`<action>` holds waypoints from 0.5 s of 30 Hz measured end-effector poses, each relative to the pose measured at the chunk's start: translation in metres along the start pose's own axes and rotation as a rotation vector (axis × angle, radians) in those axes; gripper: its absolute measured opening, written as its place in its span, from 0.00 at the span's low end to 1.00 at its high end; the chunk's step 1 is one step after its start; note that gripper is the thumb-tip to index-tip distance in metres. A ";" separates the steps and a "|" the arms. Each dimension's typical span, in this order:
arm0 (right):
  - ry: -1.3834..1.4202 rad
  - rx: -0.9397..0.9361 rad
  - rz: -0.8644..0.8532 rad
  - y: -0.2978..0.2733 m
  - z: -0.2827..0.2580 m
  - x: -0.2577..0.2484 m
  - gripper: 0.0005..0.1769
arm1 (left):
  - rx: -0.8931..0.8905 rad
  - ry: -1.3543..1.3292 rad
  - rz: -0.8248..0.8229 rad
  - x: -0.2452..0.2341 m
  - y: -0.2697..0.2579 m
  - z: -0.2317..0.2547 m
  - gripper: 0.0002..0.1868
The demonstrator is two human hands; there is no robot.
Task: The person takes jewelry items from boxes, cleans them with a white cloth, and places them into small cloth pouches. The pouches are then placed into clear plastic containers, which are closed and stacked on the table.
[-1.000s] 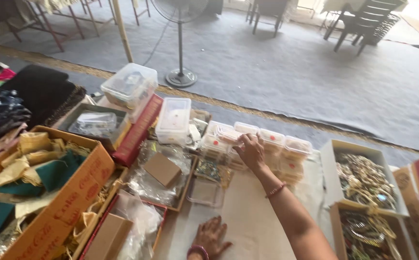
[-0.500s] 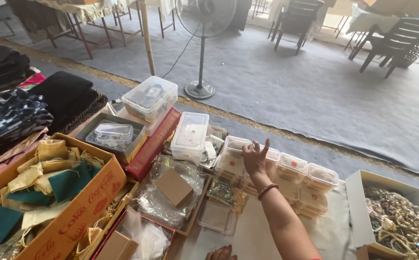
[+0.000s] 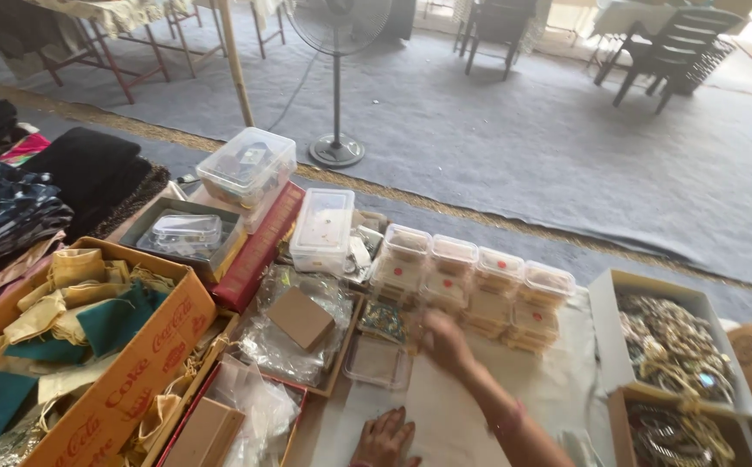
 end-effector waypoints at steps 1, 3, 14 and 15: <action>0.256 -0.122 -0.072 -0.048 -0.036 -0.030 0.16 | -0.071 -0.003 -0.133 -0.006 0.003 0.004 0.35; 0.512 -0.195 -0.140 -0.135 -0.054 -0.067 0.17 | -0.123 -0.029 -0.302 -0.018 0.010 0.019 0.38; 0.426 0.912 0.517 -0.422 0.200 -0.305 0.12 | 0.547 -0.684 -1.119 0.008 0.017 0.381 0.15; 0.419 0.926 0.522 -0.432 0.205 -0.316 0.12 | 0.558 -0.691 -1.129 0.059 -0.025 0.408 0.15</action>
Point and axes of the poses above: each hand's wrist, its own y-axis towards the middle knuckle, its own x-axis out of the palm, z = x × y, the point moved 9 cm from there along y, towards the middle knuckle, and after that the axes turned 4 degrees about z, right-handed, at the moved point
